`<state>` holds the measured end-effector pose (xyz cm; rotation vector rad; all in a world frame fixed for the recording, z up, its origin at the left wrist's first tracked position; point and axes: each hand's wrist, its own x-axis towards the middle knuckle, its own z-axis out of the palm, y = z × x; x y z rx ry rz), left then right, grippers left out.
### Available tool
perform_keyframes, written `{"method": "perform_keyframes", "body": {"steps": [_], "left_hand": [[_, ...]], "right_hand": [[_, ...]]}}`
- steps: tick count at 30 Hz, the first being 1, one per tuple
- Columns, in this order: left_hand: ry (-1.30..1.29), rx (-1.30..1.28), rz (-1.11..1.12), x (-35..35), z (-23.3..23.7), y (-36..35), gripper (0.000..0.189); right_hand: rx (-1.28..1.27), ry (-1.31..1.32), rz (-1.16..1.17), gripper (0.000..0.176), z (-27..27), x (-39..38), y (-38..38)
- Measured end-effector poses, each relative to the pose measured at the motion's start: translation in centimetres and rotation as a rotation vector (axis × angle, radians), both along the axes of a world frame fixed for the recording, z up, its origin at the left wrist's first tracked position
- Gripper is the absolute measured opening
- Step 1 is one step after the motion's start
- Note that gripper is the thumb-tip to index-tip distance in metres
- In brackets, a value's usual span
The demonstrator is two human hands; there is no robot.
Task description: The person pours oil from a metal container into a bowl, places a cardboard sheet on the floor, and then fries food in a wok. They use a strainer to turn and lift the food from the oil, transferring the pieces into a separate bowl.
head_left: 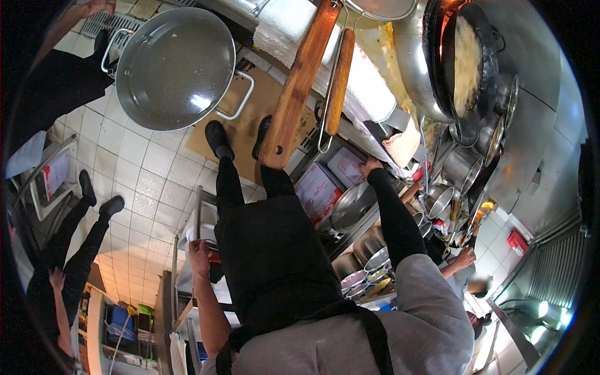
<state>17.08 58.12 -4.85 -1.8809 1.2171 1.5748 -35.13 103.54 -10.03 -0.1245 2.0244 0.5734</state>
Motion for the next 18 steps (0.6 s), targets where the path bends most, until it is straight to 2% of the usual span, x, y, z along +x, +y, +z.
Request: {"method": "perform_keyframes", "body": {"steps": [3, 12, 18], "left_hand": [[0.007, -0.026, 0.004, 0.2, -0.3, 0.3, 0.021], [0.029, 0.001, 0.008, 0.8, -0.8, 0.1, 0.019], [0.002, 0.0, 0.037, 0.1, -0.4, 0.0, 0.019]], "right_hand": [[-0.063, 0.031, -0.064, 0.082, 0.0, -0.1, 0.3], [0.019, -0.044, -0.095, 0.078, 0.0, -0.6, 0.2], [0.055, -0.097, -0.024, 0.078, -1.0, -0.6, 1.5]]}}
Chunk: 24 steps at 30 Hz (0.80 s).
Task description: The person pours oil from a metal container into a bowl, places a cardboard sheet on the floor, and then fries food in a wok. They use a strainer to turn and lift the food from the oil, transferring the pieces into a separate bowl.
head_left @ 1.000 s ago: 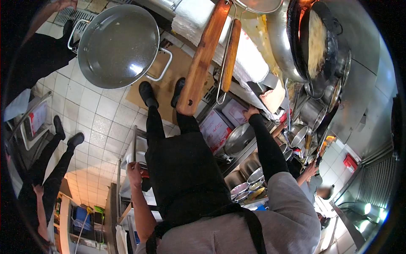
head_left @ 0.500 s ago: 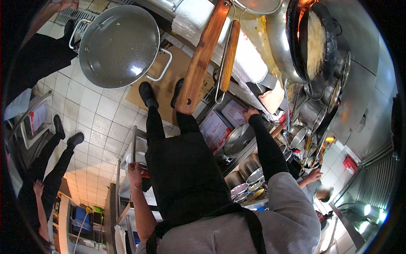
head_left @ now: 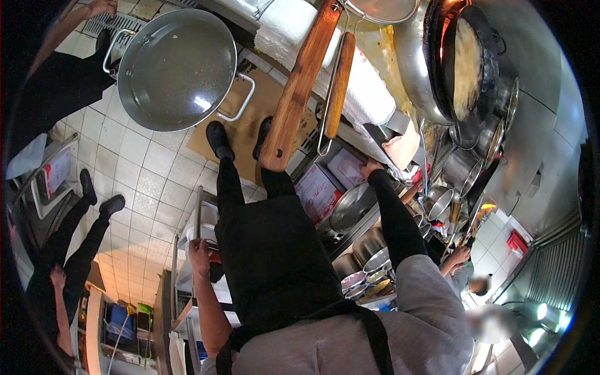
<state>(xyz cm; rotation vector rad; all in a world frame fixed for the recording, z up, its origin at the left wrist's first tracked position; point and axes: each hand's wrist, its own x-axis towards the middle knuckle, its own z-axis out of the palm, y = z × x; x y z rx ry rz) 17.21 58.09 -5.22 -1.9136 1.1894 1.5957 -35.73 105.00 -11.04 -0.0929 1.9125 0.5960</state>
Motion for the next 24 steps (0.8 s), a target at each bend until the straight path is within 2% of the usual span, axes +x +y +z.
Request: {"method": "perform_keyframes", "body": {"steps": [5, 11, 19, 21, 24], "left_hand": [[-0.008, -0.01, -0.005, -0.7, 0.4, -0.1, 0.019], [-0.006, -0.025, -0.029, -1.4, 0.9, -0.3, 0.021], [0.017, -0.022, -0.004, -0.5, 0.3, -0.2, 0.025], [0.014, -0.032, -0.006, -1.1, 0.7, -0.4, 0.026], [-0.025, -0.056, -0.075, -1.2, 0.7, -0.9, 0.029]], "right_hand": [[-0.046, 0.02, 0.011, 0.079, 2.5, -0.2, -2.5], [-0.076, 0.116, 0.046, 0.079, 0.1, 0.6, 0.4], [-0.089, 0.124, -0.045, 0.072, 1.4, 0.3, -1.5], [-0.157, 0.178, -0.058, 0.065, 2.1, 0.6, -2.6], [-0.724, 0.691, -0.135, 0.046, -0.9, 2.7, -1.4]]}}
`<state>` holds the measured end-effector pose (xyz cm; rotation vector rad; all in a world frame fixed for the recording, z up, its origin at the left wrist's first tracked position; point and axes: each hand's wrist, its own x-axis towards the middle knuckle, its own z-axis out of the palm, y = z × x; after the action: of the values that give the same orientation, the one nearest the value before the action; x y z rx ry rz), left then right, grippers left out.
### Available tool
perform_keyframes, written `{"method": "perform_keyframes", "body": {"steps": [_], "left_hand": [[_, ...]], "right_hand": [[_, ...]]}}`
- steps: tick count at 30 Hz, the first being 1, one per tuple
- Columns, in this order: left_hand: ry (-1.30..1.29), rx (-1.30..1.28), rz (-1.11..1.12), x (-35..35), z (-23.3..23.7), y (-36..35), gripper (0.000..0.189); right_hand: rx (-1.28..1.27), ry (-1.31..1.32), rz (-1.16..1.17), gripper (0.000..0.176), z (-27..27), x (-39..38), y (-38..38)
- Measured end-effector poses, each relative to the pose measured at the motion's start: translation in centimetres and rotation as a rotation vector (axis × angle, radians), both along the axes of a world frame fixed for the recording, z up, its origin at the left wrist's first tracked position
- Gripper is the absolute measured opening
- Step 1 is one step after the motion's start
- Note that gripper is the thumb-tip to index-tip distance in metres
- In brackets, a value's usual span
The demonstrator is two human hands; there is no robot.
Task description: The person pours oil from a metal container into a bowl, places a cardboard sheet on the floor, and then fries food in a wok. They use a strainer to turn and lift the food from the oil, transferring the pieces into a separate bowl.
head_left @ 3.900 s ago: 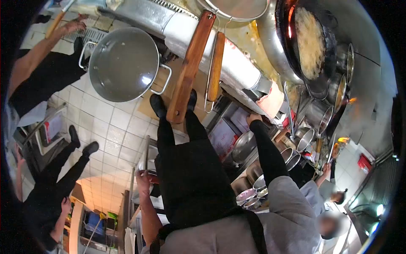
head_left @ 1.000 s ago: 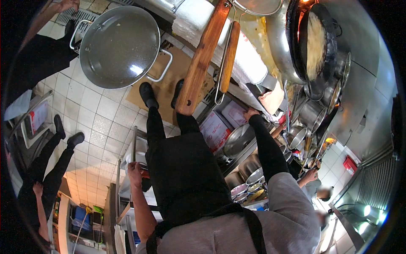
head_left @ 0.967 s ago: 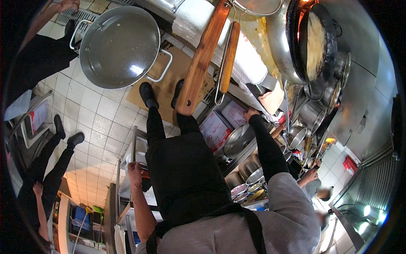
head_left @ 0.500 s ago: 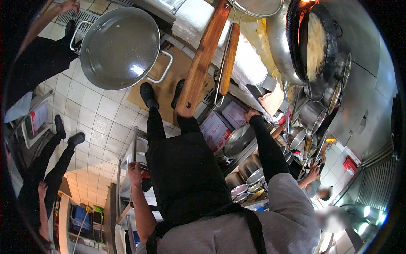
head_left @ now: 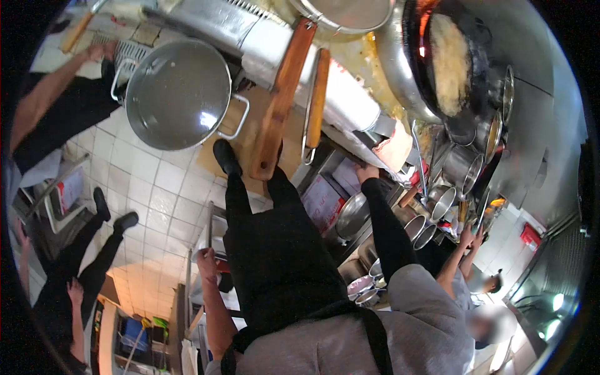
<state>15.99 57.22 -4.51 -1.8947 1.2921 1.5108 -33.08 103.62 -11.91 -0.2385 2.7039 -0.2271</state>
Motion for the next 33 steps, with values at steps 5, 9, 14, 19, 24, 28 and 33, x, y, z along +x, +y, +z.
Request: {"method": "perform_keyframes", "body": {"steps": [5, 9, 14, 19, 24, 28, 33], "left_hand": [[0.076, -0.046, -0.124, -5.9, 0.3, -1.0, 0.019], [0.33, -0.289, -0.577, -20.0, 2.4, 2.3, 0.021], [0.698, -0.218, -0.777, -38.6, 7.2, 13.7, 0.049], [0.778, 0.5, -0.79, -42.5, 7.5, 20.6, 0.039], [0.815, 0.0, -1.171, -39.0, 9.2, 16.0, 0.031], [0.485, 0.317, -1.012, -37.3, 13.6, 12.1, 0.028], [0.456, 0.265, -0.864, -34.8, 14.2, 8.9, 0.026]], "right_hand": [[-1.047, -0.392, -1.141, 0.033, 5.4, 1.9, -9.5], [-1.125, -0.576, -1.174, 0.03, 9.9, 4.7, -11.7], [-1.441, -0.856, -1.26, 0.032, 17.0, 4.2, -12.0], [-0.659, -0.903, -0.293, 0.024, 26.0, -1.3, -12.9], [-0.855, 0.018, 0.015, 0.042, 24.0, -4.1, -20.2], [-1.365, -1.166, -0.567, 0.059, 24.4, -6.5, -27.4], [-1.633, -1.144, -0.899, 0.022, 24.7, -7.0, -29.1]]}}
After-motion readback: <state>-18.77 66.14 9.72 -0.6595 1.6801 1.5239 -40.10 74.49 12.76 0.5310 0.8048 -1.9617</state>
